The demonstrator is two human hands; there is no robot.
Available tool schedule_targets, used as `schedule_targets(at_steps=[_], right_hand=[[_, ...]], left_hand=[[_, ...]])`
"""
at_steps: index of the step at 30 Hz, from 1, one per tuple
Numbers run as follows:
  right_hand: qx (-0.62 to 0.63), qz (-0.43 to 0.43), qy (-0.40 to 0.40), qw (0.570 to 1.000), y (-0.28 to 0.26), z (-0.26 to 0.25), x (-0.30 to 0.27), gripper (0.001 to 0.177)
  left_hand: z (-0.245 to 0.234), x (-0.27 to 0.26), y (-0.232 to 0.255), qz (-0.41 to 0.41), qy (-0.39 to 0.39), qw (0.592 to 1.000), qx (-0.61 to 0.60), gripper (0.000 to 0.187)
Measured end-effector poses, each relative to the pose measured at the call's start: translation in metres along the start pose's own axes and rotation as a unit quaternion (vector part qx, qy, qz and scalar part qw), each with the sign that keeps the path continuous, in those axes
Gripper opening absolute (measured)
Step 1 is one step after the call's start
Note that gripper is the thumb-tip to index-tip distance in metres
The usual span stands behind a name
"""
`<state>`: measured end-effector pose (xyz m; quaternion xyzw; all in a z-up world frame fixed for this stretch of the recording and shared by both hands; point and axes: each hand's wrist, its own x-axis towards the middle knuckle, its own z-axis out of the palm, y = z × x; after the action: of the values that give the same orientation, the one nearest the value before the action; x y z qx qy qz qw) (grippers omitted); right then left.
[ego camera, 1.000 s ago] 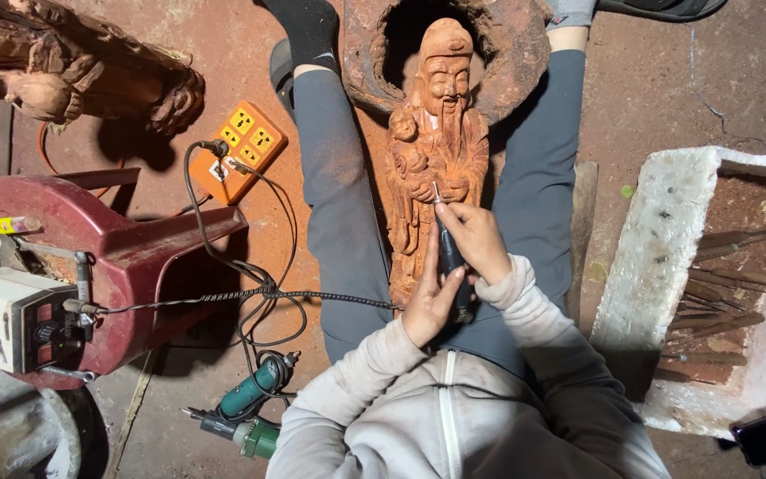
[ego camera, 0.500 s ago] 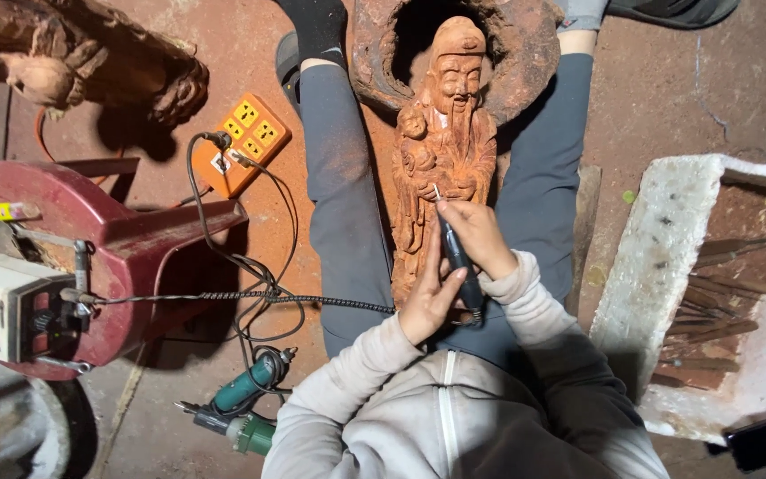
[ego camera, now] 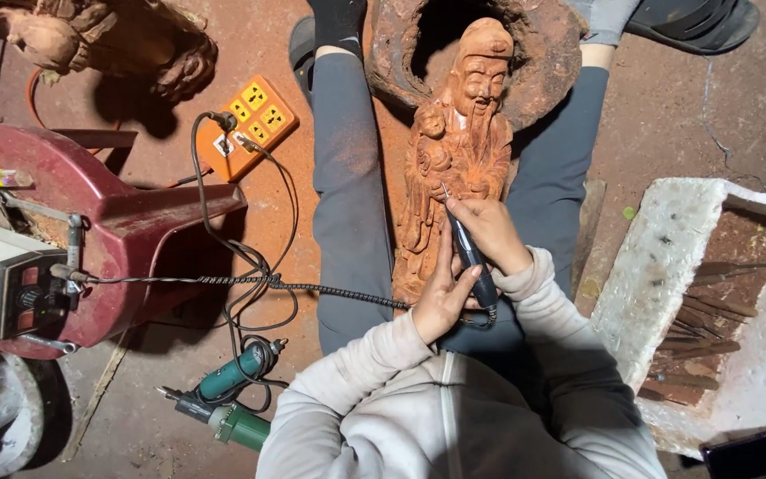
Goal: Using a handheld rotary tool to carve and refine details on a wooden statue while sitting on the floor.
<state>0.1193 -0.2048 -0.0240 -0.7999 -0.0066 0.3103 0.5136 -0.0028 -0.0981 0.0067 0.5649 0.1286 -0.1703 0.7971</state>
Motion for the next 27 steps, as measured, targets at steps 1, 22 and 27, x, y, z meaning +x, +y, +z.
schedule_targets(at_steps=[1, 22, 27], right_hand=[[-0.001, 0.0, 0.0, 1.0, -0.007, 0.001, -0.003, 0.042], [-0.058, -0.09, 0.024, 0.994, -0.02, 0.017, -0.016, 0.039], [-0.031, -0.097, 0.036, 0.994, -0.021, 0.017, -0.018, 0.038]], left_hand=[[-0.001, 0.0, -0.005, 0.0, 0.0, 1.0, -0.001, 0.082], [-0.024, -0.007, -0.036, 0.028, -0.013, 0.999, 0.009, 0.082], [-0.031, 0.002, -0.054, 0.041, -0.027, 0.999, -0.005, 0.082]])
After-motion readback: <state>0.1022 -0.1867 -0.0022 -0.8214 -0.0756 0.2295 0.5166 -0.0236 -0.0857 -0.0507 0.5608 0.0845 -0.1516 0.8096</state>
